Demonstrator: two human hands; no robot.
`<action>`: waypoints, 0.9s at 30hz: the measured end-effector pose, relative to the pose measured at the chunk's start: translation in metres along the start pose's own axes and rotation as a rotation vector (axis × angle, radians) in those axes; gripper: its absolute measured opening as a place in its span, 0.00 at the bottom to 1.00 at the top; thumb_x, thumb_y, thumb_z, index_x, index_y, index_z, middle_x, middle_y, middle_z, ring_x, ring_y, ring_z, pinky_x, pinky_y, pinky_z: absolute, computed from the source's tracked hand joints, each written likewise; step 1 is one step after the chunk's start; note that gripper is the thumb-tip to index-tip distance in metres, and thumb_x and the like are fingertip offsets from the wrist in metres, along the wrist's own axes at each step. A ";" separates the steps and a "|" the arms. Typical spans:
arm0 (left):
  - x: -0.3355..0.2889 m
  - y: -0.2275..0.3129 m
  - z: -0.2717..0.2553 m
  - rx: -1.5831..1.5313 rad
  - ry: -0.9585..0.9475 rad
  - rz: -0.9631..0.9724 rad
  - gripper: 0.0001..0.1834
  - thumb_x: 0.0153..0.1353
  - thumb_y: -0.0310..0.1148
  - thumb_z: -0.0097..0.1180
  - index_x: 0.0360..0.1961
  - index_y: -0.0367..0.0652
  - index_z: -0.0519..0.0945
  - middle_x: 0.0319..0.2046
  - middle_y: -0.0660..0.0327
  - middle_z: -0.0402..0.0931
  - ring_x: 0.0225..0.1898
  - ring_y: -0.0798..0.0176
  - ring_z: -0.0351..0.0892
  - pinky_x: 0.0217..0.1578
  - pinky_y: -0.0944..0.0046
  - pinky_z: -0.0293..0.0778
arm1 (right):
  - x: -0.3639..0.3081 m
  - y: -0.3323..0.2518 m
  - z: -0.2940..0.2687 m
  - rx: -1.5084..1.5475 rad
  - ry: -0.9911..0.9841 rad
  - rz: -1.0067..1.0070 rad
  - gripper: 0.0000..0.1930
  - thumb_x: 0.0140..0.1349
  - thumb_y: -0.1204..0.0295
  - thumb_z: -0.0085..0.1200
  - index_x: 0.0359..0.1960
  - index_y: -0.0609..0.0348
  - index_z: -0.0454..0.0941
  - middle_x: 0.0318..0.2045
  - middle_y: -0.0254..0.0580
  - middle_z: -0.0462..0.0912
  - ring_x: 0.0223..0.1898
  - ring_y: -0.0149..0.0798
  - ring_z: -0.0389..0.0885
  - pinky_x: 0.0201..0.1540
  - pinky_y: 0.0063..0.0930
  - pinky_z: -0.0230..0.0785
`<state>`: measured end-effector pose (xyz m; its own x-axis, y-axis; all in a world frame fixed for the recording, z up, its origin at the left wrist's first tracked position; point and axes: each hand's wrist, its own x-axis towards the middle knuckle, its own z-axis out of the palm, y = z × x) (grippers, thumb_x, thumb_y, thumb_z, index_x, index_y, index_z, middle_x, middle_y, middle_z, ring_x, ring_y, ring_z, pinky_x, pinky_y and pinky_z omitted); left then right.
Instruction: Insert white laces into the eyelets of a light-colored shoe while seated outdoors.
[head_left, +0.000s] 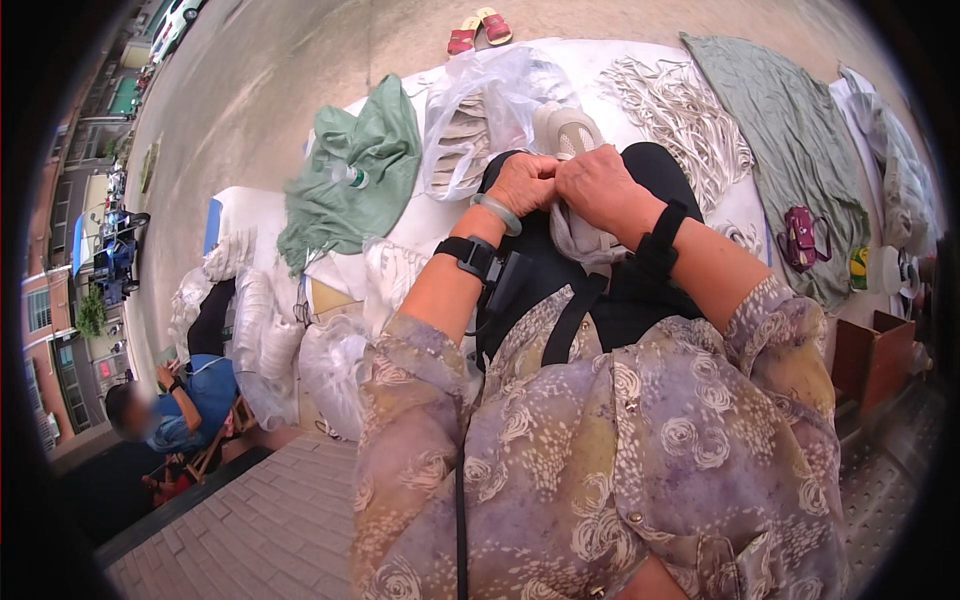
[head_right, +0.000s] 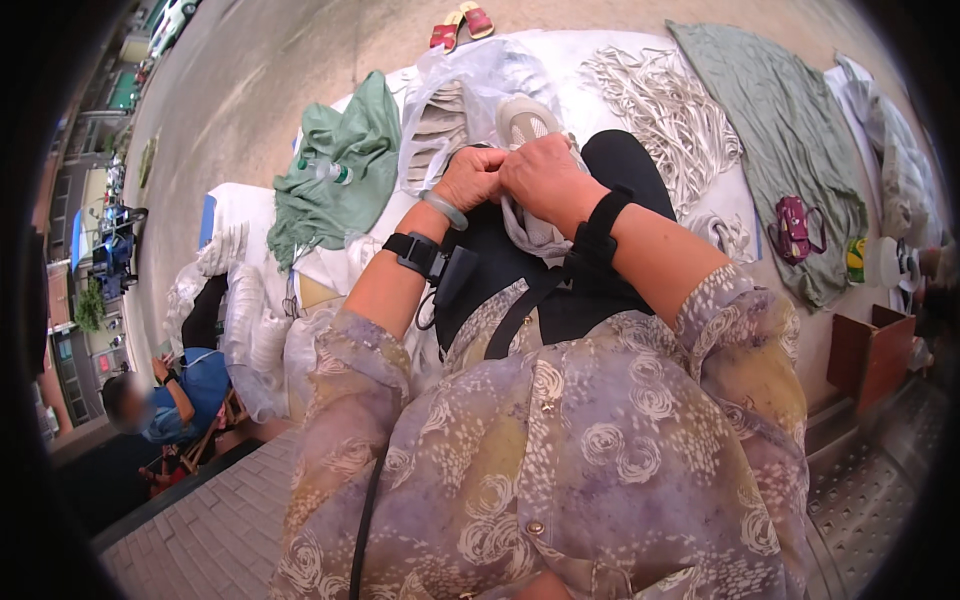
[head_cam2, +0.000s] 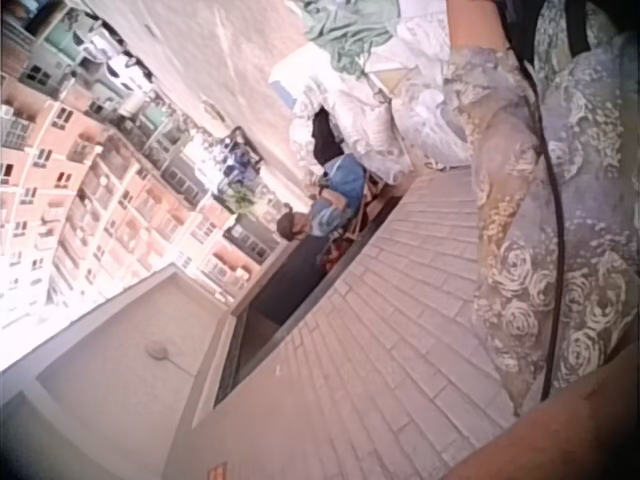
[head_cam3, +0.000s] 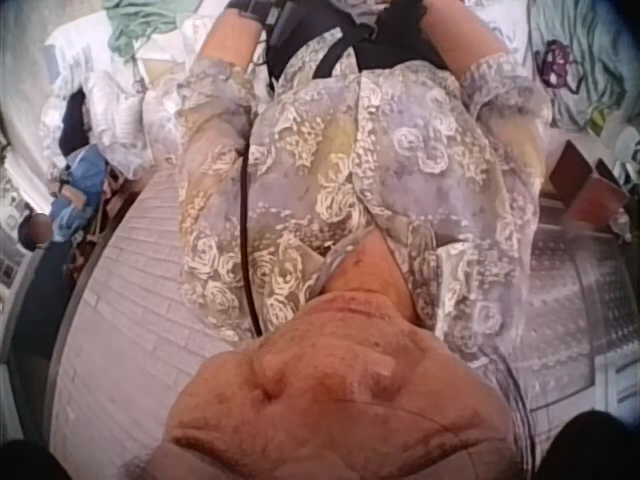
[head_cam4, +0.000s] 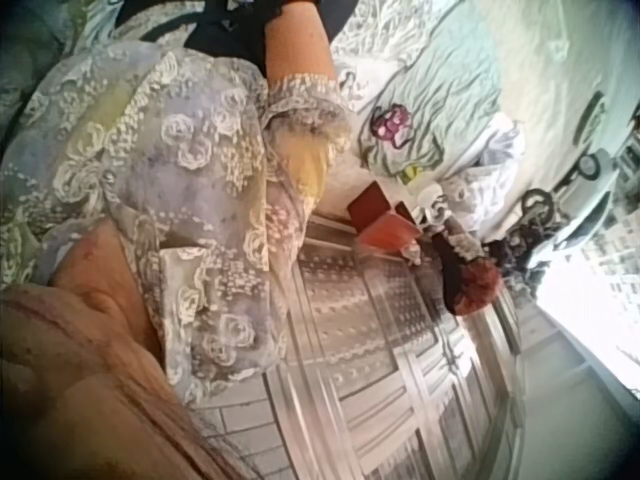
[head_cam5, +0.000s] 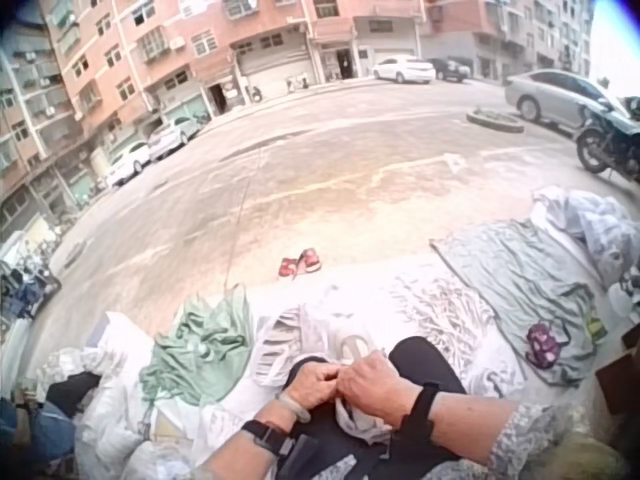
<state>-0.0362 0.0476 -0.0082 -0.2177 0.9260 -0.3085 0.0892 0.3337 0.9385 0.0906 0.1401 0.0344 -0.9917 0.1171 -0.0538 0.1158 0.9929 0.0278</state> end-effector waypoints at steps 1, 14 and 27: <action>-0.001 -0.001 0.001 0.004 0.014 -0.005 0.08 0.53 0.30 0.55 0.33 0.39 0.81 0.20 0.70 0.73 0.20 0.79 0.69 0.20 0.77 0.65 | 0.001 0.000 -0.001 -0.005 0.004 0.002 0.05 0.48 0.71 0.51 0.22 0.51 0.81 0.22 0.38 0.81 0.27 0.39 0.81 0.25 0.35 0.69; -0.009 -0.005 0.044 0.541 0.697 0.269 0.09 0.45 0.34 0.54 0.22 0.39 0.80 0.16 0.52 0.75 0.20 0.53 0.77 0.24 0.62 0.71 | -0.131 0.047 -0.017 0.585 0.148 0.042 0.11 0.54 0.68 0.51 0.20 0.58 0.66 0.20 0.42 0.71 0.25 0.49 0.71 0.30 0.41 0.62; -0.009 0.005 0.052 0.803 0.666 0.084 0.10 0.46 0.37 0.54 0.25 0.42 0.74 0.22 0.49 0.77 0.27 0.45 0.77 0.31 0.52 0.72 | -0.030 0.012 -0.033 1.551 0.311 0.082 0.14 0.62 0.68 0.42 0.21 0.64 0.70 0.26 0.37 0.75 0.30 0.27 0.70 0.34 0.21 0.63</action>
<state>0.0169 0.0496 -0.0091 -0.6505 0.7484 0.1295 0.6952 0.5180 0.4983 0.1201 0.1475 0.0693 -0.9299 0.3541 0.0996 -0.0824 0.0635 -0.9946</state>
